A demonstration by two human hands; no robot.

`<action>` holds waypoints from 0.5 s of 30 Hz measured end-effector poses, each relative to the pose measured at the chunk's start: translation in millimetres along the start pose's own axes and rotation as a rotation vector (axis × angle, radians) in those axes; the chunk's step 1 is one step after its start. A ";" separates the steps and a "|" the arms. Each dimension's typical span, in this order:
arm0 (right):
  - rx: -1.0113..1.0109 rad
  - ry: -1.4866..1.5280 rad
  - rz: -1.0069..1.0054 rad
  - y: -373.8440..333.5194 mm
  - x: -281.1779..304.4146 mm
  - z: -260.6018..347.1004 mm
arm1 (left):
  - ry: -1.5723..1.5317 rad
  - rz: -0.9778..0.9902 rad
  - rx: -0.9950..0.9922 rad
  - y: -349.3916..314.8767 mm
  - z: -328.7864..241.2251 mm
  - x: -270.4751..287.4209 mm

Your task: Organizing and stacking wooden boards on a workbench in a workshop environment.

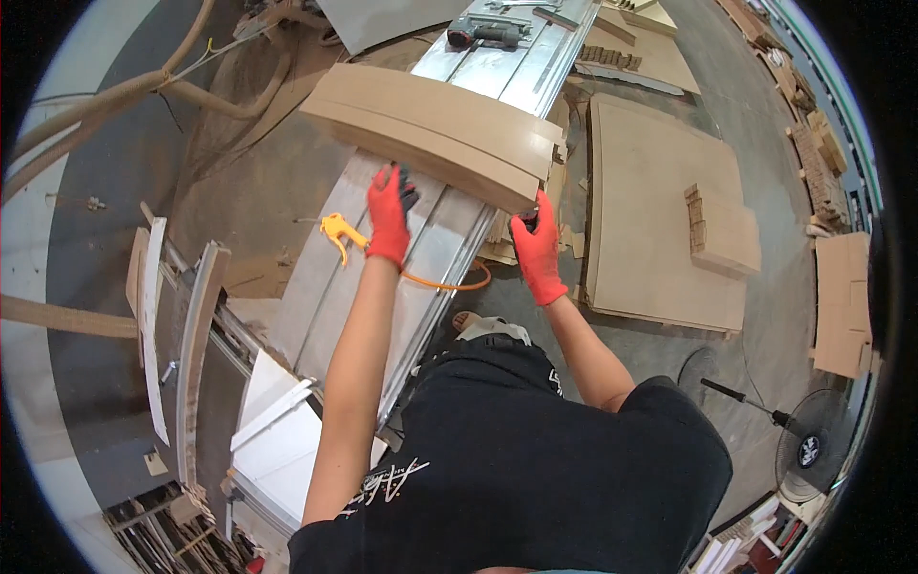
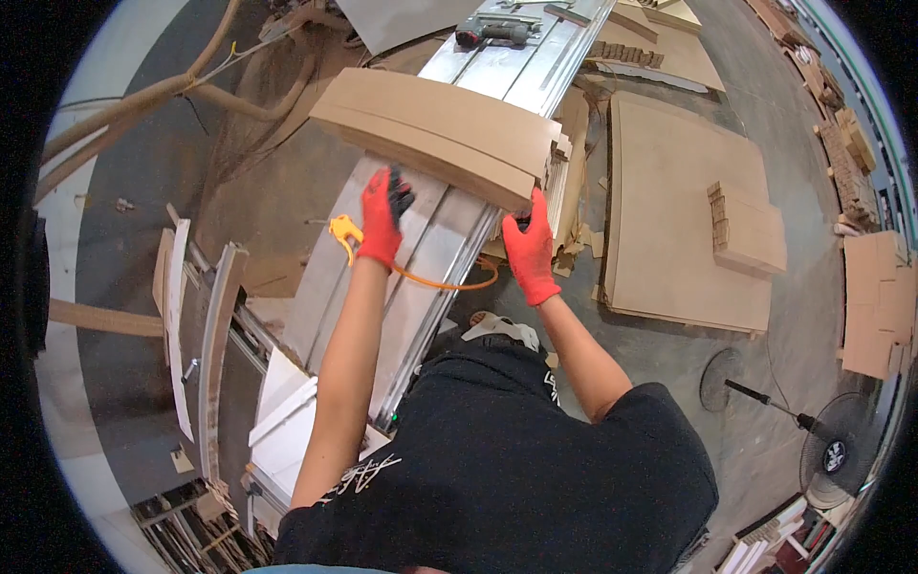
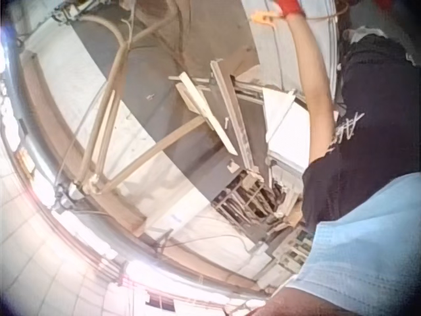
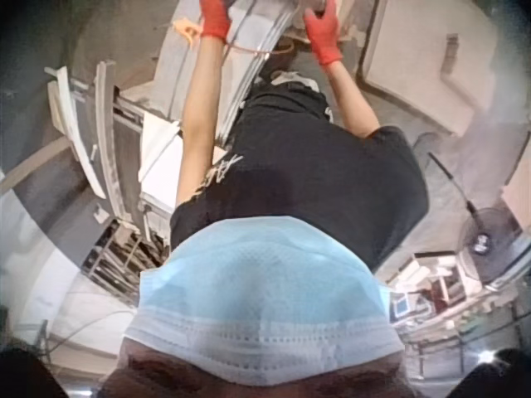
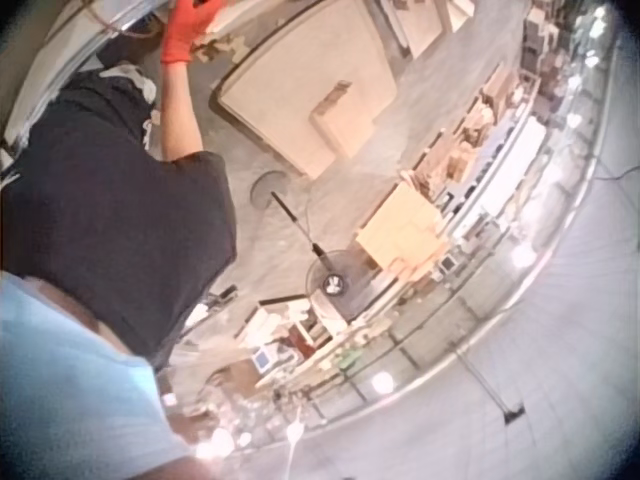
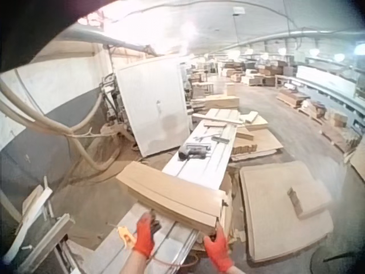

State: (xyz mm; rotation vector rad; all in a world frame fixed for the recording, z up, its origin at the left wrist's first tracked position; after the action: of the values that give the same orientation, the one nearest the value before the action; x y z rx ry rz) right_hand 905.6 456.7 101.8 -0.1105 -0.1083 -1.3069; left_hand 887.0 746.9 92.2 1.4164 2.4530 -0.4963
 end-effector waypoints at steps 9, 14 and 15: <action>-0.017 0.051 -0.050 -6.8 -11.1 -9.8 | -0.002 -0.147 0.070 60.9 59.0 -53.7; -0.015 -0.062 -0.042 -16.0 -10.0 1.0 | -0.194 0.005 0.227 55.5 63.1 -36.6; -0.034 -0.098 -0.013 -16.3 -11.0 2.4 | -0.178 0.092 0.244 56.0 57.0 -35.7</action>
State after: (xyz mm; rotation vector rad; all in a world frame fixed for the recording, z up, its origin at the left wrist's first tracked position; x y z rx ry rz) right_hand 887.0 463.3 103.0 -0.2033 -0.1704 -1.3171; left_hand 956.4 721.1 45.6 1.4960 2.2352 -0.8855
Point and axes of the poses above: each hand's wrist, its own y-axis towards the middle knuckle, its own x-axis out of the back of the hand, z = x × y, the point moved 5 cm from there along y, towards the middle knuckle, and after that the axes turned 12 degrees about z, right-handed, at the moved point
